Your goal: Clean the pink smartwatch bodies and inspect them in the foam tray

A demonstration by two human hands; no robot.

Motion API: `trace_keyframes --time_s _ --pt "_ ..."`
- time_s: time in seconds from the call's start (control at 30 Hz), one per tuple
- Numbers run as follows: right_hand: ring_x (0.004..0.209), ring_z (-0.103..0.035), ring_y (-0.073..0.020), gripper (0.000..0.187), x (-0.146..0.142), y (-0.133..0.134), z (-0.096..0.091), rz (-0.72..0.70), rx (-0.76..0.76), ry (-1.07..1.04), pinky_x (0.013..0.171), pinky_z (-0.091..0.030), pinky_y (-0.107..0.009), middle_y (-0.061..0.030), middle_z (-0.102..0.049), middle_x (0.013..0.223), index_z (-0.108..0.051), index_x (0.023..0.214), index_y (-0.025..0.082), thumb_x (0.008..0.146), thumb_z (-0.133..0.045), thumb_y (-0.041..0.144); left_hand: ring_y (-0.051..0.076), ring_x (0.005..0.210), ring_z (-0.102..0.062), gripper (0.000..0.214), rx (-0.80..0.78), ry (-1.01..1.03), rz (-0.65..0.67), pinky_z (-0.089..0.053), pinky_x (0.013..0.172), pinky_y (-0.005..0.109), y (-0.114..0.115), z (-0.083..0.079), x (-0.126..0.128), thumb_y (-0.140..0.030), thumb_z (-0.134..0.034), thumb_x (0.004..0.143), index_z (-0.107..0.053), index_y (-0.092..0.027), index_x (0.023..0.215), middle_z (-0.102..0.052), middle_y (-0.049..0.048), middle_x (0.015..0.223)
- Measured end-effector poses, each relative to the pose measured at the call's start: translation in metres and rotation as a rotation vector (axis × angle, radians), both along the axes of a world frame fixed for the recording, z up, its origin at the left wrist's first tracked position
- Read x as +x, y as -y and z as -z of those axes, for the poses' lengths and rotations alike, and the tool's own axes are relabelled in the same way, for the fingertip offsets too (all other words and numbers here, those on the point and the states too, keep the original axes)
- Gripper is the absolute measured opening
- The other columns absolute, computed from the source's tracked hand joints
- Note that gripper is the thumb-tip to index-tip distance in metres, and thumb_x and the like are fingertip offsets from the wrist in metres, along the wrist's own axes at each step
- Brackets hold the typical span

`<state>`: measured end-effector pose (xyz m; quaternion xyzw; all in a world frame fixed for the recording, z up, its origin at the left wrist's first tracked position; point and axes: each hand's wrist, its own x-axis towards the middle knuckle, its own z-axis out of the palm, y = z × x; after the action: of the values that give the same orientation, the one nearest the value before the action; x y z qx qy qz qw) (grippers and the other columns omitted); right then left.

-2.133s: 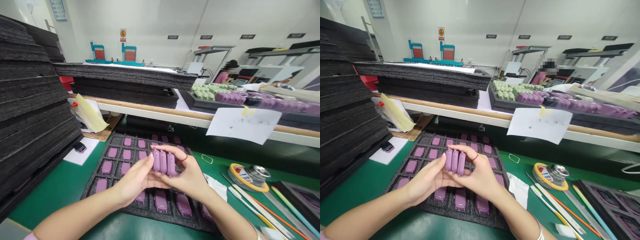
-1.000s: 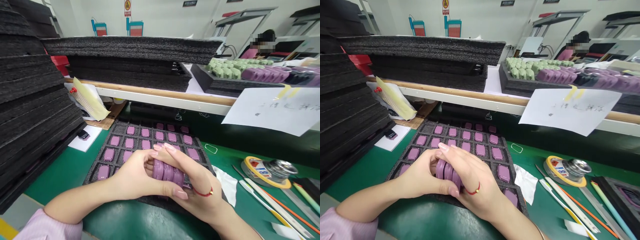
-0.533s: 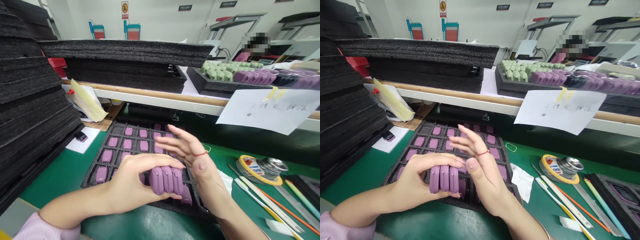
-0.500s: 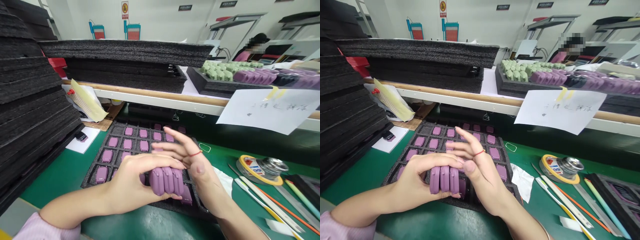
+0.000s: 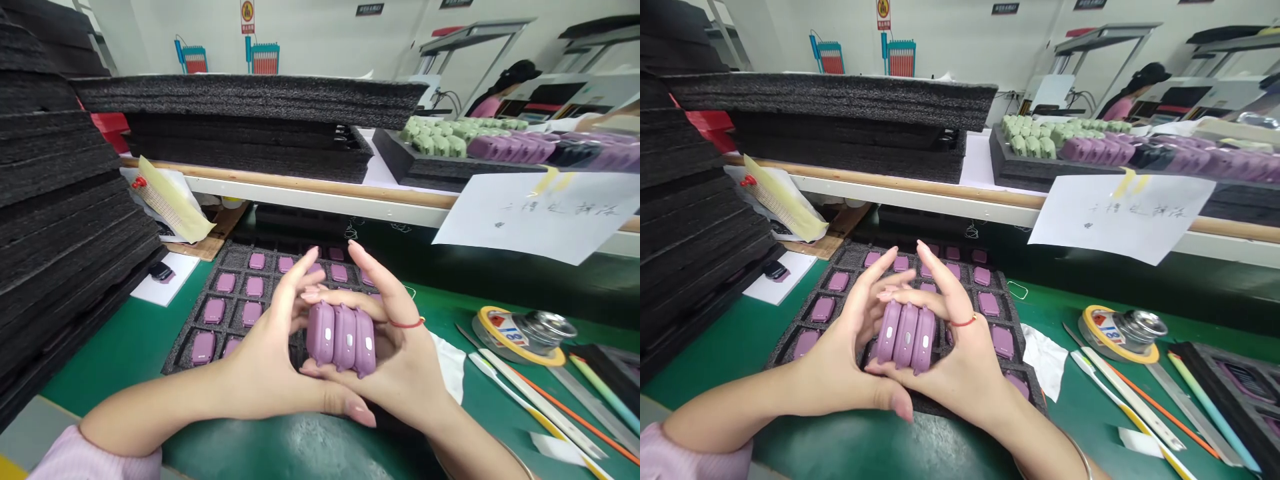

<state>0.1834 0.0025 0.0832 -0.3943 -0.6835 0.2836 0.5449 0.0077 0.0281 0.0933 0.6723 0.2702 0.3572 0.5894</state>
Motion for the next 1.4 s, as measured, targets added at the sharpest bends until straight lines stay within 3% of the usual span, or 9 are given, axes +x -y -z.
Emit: trace_keyframes --time_s 0.1,0.17,0.23,0.47,0.57,0.7,1.07,1.27,1.4 --pt "0.124 -0.065 -0.0343 0.099 0.0 -0.002 0.004 0.004 0.106 0.05 0.114 -0.049 -0.053 -0.0077 -0.037 0.163 -0.035 0.155 0.039 0.073 -0.089 0.03 0.03 0.123 -0.066 0.102 -0.341 0.075 0.096 -0.054 0.104 0.047 -0.001 -0.006 0.003 -0.018 -0.091 0.065 -0.035 -0.025 0.151 -0.067 0.0147 0.132" --pt "0.121 -0.067 -0.0328 0.096 0.0 -0.004 0.006 -0.002 0.148 0.08 0.116 -0.047 -0.054 -0.008 -0.038 0.162 -0.033 0.156 0.038 0.076 -0.086 0.03 0.029 0.112 -0.072 0.074 -0.438 0.084 0.13 -0.058 0.098 0.043 -0.001 -0.008 0.005 -0.016 -0.089 0.068 -0.054 -0.018 0.133 -0.074 0.0136 0.117" --pt "0.119 -0.069 -0.0307 0.095 0.0 -0.005 0.006 -0.001 0.175 0.093 0.116 -0.047 -0.054 -0.008 -0.041 0.161 -0.033 0.156 0.038 0.077 -0.085 0.029 0.027 0.11 -0.072 0.063 -0.463 0.089 0.135 -0.058 0.096 0.039 -0.001 -0.009 0.005 -0.014 -0.089 0.067 -0.06 -0.017 0.124 -0.075 0.012 0.115" --pt "0.117 -0.071 -0.0277 0.099 0.001 -0.007 0.005 -0.008 0.206 0.14 0.114 -0.051 -0.05 -0.0071 -0.046 0.158 -0.028 0.158 0.038 0.077 -0.084 0.02 0.027 0.108 -0.072 0.051 -0.487 0.115 0.11 -0.057 0.097 0.041 -0.002 -0.008 0.004 -0.03 -0.083 0.078 -0.061 -0.013 0.121 -0.074 0.014 0.115" --pt "0.116 -0.071 -0.0267 0.099 0.002 -0.008 0.006 -0.015 0.19 0.151 0.115 -0.049 -0.049 -0.0051 -0.052 0.154 -0.031 0.157 0.038 0.076 -0.085 0.02 0.025 0.106 -0.073 0.051 -0.476 0.073 0.051 -0.058 0.093 0.037 0.0 -0.008 0.005 -0.021 -0.085 0.074 -0.061 -0.014 0.119 -0.075 0.0115 0.11" --pt "0.122 -0.067 -0.0274 0.096 0.002 -0.009 0.007 0.0 0.142 0.084 0.117 -0.048 -0.046 -0.0037 -0.039 0.162 -0.037 0.154 0.041 0.075 -0.087 0.023 0.021 0.109 -0.072 0.061 -0.501 0.154 0.07 -0.058 0.095 0.032 0.002 -0.008 0.008 -0.01 -0.086 0.069 -0.059 -0.017 0.123 -0.075 0.009 0.115" --pt "0.12 -0.069 -0.0289 0.096 -0.001 -0.01 0.003 -0.023 0.104 0.014 0.118 -0.045 -0.051 -0.0055 -0.049 0.156 -0.042 0.151 0.038 0.07 -0.091 0.029 0.023 0.107 -0.073 0.063 -0.483 0.124 0.1 -0.06 0.09 0.033 0.002 -0.007 0.009 -0.013 -0.09 0.065 -0.061 -0.018 0.121 -0.076 0.0081 0.112" --pt "0.116 -0.071 -0.0273 0.097 0.001 -0.012 0.006 -0.05 0.147 0.019 0.119 -0.044 -0.052 -0.0045 -0.055 0.151 -0.039 0.152 0.039 0.071 -0.089 0.022 0.024 0.112 -0.071 0.061 -0.432 0.128 0.135 -0.057 0.094 0.034 0.001 -0.006 0.004 -0.023 -0.086 0.075 -0.058 -0.018 0.129 -0.073 0.0111 0.119" --pt "0.117 -0.07 -0.0257 0.096 0.002 -0.012 0.008 -0.043 0.191 0.073 0.119 -0.045 -0.049 -0.005 -0.041 0.161 -0.037 0.153 0.04 0.073 -0.085 0.017 0.025 0.111 -0.07 0.044 -0.395 0.162 0.118 -0.056 0.091 0.033 0.0 -0.008 0.003 -0.037 -0.073 0.087 -0.062 -0.014 0.123 -0.073 0.0123 0.118"
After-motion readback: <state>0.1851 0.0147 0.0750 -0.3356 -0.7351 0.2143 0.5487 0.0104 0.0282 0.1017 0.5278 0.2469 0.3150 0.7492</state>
